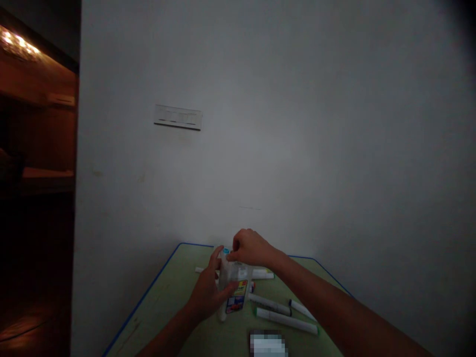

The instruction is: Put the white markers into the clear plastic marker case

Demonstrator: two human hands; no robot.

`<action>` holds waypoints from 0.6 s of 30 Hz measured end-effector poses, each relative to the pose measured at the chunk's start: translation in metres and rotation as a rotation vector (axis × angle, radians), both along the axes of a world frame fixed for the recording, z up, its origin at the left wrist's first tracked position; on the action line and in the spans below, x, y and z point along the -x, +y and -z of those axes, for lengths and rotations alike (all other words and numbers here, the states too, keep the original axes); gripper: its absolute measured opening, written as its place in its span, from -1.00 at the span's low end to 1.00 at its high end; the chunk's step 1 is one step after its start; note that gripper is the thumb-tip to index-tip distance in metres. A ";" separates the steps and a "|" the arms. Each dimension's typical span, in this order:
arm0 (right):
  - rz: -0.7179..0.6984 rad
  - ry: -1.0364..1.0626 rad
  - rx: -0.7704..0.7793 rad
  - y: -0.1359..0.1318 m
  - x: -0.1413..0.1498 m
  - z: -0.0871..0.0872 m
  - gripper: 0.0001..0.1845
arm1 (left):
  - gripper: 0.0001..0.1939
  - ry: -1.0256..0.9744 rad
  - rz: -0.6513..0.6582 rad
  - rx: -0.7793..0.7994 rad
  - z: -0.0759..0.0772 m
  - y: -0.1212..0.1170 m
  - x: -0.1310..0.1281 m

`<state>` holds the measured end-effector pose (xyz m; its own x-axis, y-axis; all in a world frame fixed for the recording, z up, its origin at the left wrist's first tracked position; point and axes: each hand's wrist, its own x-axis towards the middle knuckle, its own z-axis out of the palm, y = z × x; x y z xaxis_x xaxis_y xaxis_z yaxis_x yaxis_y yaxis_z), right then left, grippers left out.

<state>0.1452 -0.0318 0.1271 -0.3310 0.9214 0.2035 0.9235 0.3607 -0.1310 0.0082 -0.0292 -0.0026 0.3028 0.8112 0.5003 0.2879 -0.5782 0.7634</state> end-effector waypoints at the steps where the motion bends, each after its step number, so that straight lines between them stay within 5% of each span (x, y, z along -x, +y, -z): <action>1: -0.010 0.033 0.027 0.001 0.000 0.001 -0.83 | -0.17 0.000 0.002 -0.002 0.001 0.001 0.000; 11: -0.087 0.164 0.113 0.006 -0.002 0.009 -0.86 | -0.15 -0.009 -0.001 0.002 0.001 0.002 0.001; 18: -0.093 0.220 -0.003 0.006 0.000 0.010 -0.91 | -0.16 -0.030 0.006 0.007 0.002 0.002 0.000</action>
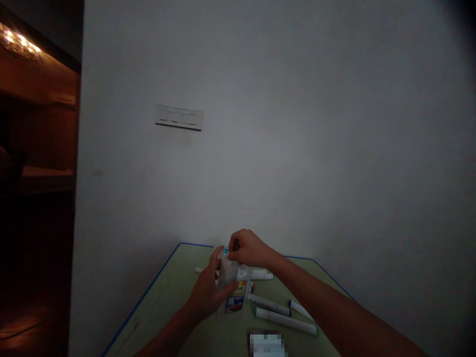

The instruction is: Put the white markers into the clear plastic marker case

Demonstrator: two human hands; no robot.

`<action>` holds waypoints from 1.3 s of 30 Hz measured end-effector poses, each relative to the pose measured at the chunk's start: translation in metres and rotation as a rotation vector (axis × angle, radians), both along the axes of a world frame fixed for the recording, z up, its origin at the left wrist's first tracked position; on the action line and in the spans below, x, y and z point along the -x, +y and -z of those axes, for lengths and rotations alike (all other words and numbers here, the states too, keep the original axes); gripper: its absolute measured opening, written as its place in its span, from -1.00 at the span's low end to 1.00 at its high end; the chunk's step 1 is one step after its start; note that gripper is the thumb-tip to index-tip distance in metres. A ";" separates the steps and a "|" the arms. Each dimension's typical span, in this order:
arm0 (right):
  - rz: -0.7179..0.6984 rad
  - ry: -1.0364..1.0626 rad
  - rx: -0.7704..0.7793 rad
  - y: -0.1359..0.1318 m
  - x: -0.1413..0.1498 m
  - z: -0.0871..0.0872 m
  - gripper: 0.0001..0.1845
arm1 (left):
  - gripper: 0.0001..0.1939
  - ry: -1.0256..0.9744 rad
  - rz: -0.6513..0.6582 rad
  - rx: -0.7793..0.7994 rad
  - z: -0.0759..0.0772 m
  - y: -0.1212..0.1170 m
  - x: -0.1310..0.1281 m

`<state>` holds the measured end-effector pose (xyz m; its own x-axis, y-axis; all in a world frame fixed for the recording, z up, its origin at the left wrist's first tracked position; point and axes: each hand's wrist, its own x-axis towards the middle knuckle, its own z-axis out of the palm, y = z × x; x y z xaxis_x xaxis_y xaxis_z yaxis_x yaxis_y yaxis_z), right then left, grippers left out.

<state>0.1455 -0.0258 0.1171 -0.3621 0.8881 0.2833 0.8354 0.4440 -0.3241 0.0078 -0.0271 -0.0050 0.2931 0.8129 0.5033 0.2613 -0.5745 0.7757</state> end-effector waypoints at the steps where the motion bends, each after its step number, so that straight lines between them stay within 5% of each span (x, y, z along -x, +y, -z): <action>1: -0.006 0.022 -0.001 0.000 0.000 0.001 -0.90 | -0.16 -0.001 -0.002 0.000 0.000 0.000 0.000; 9: -0.003 -0.035 0.015 -0.005 0.006 0.003 -0.89 | -0.16 0.024 -0.011 -0.009 -0.001 -0.001 0.001; 16: 0.001 -0.064 0.045 -0.001 -0.012 -0.021 -0.83 | -0.15 0.007 0.008 -0.001 -0.001 -0.001 0.000; 24: 0.050 -0.453 -0.076 -0.003 -0.013 -0.015 -0.78 | -0.16 0.024 -0.002 -0.014 0.000 0.000 0.000; 39: -0.053 -0.215 -0.128 0.003 -0.006 0.000 -0.84 | -0.15 0.033 -0.018 -0.002 0.000 -0.001 0.000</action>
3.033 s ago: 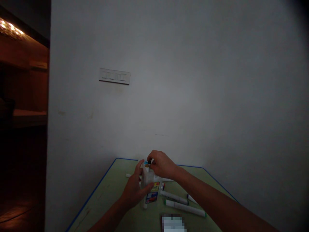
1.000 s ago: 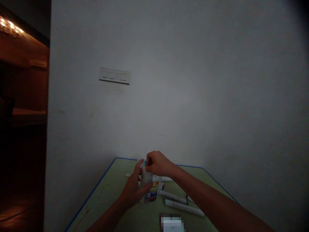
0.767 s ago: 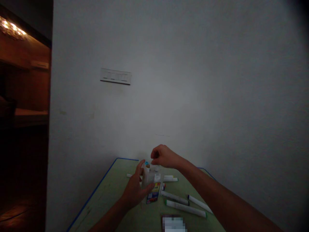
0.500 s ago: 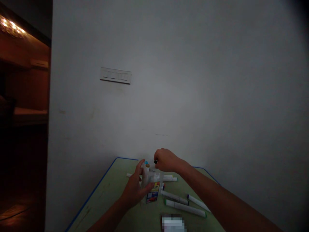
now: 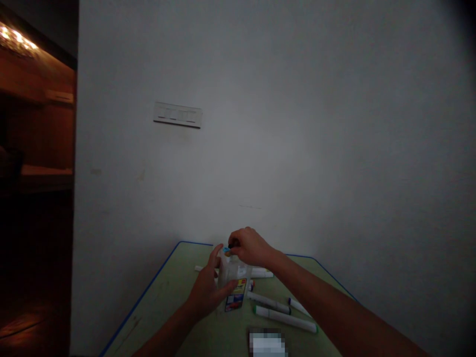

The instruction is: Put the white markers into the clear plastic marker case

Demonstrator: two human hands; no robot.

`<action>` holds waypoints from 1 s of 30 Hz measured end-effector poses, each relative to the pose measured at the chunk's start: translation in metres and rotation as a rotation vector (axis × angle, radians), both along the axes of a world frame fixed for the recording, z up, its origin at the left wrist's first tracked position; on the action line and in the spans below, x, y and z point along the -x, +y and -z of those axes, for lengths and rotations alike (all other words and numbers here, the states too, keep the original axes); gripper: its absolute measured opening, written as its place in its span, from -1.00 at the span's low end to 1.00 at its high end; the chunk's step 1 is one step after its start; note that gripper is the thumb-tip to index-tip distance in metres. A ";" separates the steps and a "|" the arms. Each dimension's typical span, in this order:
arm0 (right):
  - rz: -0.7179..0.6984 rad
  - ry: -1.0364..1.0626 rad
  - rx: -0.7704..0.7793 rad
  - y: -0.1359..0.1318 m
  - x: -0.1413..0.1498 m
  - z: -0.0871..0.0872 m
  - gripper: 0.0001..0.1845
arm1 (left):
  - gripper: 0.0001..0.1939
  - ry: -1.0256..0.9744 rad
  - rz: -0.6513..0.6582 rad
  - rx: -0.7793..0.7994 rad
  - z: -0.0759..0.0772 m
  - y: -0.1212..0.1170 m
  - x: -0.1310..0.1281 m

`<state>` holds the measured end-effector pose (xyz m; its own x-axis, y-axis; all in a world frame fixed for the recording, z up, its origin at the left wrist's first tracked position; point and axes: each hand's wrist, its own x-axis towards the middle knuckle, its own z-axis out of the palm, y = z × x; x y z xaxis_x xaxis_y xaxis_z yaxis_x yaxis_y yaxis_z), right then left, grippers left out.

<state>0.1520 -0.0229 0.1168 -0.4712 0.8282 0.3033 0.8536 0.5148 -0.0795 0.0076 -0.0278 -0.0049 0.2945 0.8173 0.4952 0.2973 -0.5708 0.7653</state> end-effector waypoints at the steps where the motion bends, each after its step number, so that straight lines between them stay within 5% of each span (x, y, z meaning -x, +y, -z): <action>1: -0.004 0.013 0.010 0.000 0.000 0.001 -0.83 | -0.14 -0.004 0.001 -0.001 0.001 0.001 0.000; 14: -0.028 0.008 0.061 -0.007 -0.002 -0.007 -0.61 | -0.16 -0.033 0.022 -0.016 0.004 0.004 0.000; 21: 0.012 0.205 0.017 -0.006 -0.037 -0.016 -0.73 | -0.16 -0.011 0.015 -0.015 0.003 0.003 0.001; 25: 0.110 0.344 0.059 -0.005 -0.076 0.008 -0.77 | -0.15 -0.017 0.011 -0.010 0.005 0.006 0.001; 30: 0.257 0.227 0.186 -0.007 -0.101 0.070 -0.85 | -0.15 -0.012 -0.001 0.008 0.005 0.005 0.001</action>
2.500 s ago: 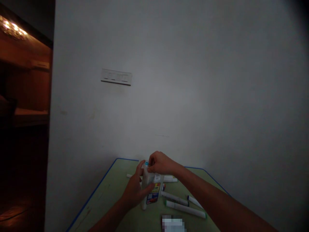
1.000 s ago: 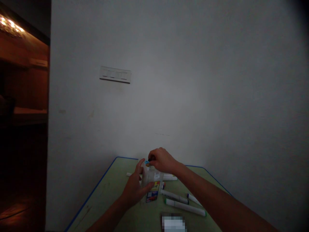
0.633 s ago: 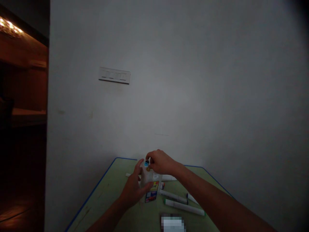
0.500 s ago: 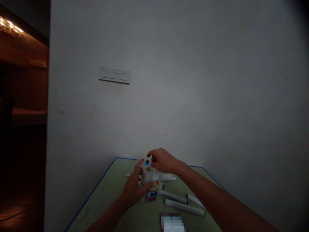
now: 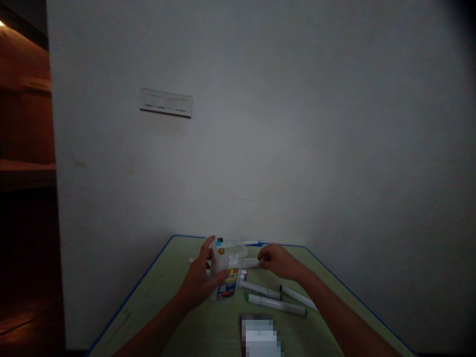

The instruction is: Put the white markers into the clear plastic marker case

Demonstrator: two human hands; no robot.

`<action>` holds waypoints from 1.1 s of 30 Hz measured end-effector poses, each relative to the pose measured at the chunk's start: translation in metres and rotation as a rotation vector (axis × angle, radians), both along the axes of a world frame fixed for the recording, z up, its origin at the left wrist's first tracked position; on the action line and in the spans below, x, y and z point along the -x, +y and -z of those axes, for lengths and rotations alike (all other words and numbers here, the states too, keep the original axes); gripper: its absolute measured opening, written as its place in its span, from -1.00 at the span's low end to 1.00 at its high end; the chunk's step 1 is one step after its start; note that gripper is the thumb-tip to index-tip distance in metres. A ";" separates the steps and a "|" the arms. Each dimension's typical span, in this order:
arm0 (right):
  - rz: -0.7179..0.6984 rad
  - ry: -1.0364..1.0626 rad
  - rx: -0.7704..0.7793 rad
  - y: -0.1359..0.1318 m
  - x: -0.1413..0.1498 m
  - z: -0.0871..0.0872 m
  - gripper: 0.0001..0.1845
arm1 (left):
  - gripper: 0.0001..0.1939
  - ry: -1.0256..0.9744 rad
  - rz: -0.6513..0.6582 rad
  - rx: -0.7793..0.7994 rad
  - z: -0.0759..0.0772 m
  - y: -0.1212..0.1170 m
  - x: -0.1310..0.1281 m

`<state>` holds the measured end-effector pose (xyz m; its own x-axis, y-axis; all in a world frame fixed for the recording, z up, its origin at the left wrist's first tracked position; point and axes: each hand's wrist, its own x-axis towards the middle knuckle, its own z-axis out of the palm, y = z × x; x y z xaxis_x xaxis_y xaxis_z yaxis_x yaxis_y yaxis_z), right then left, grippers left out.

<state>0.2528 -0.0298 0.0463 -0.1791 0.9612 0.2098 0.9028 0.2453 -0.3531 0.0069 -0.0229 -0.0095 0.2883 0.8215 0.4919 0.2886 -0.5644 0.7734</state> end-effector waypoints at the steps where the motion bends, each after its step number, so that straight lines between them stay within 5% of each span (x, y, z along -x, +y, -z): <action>1: 0.012 -0.020 -0.010 -0.001 0.000 0.013 -0.83 | -0.16 -0.001 -0.004 0.004 -0.001 -0.001 0.000; 5: 0.043 -0.048 -0.057 -0.004 0.004 0.050 -0.79 | -0.17 -0.016 -0.006 0.035 -0.003 -0.003 0.001; 10: 0.029 -0.078 0.020 -0.008 -0.005 0.066 -0.81 | -0.14 -0.174 0.025 0.175 -0.006 0.001 0.002; 33: 0.032 -0.041 0.078 -0.015 -0.018 0.052 -0.79 | -0.15 -0.131 0.014 0.135 -0.003 -0.001 0.000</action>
<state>0.2709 -0.0446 -0.0056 -0.1551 0.9797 0.1274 0.9239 0.1895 -0.3324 0.0067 -0.0241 -0.0063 0.2408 0.8789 0.4119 0.1738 -0.4565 0.8726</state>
